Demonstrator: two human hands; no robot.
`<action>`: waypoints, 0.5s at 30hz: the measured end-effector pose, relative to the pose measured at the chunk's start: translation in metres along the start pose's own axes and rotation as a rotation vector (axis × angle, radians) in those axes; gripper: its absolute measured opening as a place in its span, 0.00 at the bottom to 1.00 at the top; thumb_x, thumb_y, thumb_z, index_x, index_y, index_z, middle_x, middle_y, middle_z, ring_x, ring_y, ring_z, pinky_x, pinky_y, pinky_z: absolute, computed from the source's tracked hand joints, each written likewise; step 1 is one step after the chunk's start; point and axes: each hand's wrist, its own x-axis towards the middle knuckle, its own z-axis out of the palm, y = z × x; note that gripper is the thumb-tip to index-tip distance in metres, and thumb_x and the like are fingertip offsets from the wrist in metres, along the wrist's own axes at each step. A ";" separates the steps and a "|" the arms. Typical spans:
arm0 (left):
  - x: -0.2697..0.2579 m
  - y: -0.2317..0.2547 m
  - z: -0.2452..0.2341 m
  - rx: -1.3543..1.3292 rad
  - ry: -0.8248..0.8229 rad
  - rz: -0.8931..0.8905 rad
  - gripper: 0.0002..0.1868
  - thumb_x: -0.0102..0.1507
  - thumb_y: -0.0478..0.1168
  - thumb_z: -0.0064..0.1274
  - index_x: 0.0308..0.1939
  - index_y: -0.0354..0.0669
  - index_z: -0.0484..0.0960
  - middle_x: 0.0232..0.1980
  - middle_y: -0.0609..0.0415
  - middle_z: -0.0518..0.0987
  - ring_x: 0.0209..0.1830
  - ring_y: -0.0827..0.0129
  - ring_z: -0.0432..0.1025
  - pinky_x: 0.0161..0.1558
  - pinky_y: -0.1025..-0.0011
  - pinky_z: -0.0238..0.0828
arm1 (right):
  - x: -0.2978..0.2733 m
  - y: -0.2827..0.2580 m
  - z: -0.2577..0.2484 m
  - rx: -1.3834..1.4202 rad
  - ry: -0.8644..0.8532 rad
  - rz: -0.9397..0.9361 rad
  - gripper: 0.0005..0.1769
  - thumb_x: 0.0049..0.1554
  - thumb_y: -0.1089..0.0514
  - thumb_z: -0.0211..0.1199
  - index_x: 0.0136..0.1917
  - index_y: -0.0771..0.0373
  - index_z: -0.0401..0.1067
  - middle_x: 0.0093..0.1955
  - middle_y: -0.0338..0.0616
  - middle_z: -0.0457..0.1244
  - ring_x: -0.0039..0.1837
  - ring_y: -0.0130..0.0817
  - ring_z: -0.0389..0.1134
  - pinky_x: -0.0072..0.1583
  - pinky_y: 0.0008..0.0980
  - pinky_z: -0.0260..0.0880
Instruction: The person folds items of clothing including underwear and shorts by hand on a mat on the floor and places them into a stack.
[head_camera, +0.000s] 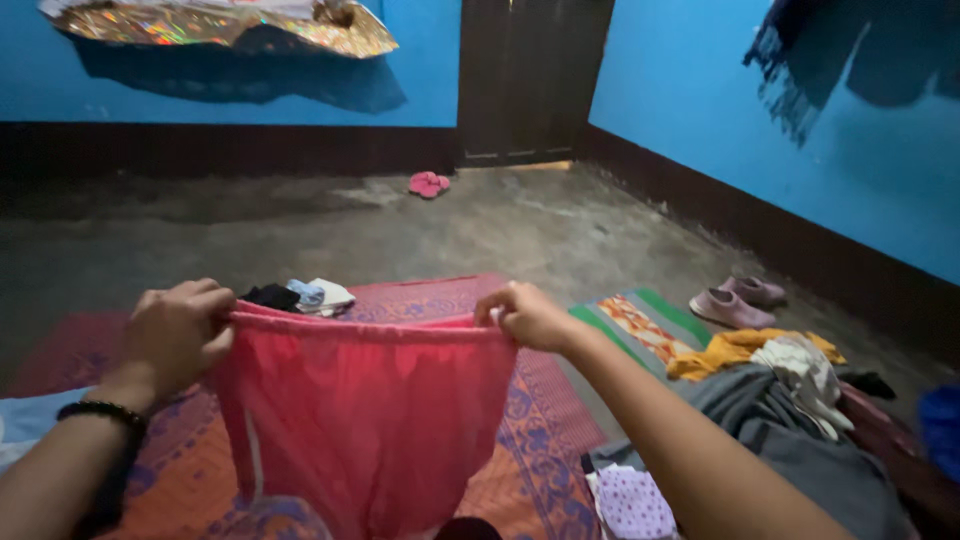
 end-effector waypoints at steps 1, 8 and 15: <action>-0.001 0.000 0.000 -0.035 0.014 -0.017 0.07 0.59 0.42 0.52 0.38 0.48 0.84 0.38 0.57 0.82 0.41 0.65 0.78 0.58 0.59 0.71 | 0.002 -0.001 0.001 -0.027 -0.020 -0.027 0.20 0.45 0.69 0.51 0.45 0.63 0.81 0.30 0.47 0.66 0.34 0.30 0.66 0.38 0.35 0.67; -0.010 -0.002 -0.007 -0.094 -0.120 -0.182 0.10 0.59 0.45 0.54 0.41 0.47 0.80 0.37 0.56 0.83 0.38 0.64 0.79 0.55 0.61 0.74 | -0.011 -0.037 -0.005 -0.264 -0.161 0.003 0.19 0.54 0.44 0.68 0.45 0.63 0.82 0.34 0.53 0.69 0.37 0.38 0.71 0.42 0.40 0.69; -0.016 -0.014 0.000 -0.002 -0.075 -0.077 0.07 0.60 0.45 0.53 0.35 0.47 0.79 0.35 0.55 0.78 0.38 0.65 0.74 0.56 0.58 0.74 | -0.016 -0.038 -0.005 -0.481 0.062 -0.116 0.18 0.47 0.44 0.74 0.41 0.60 0.82 0.38 0.51 0.70 0.42 0.49 0.72 0.44 0.44 0.70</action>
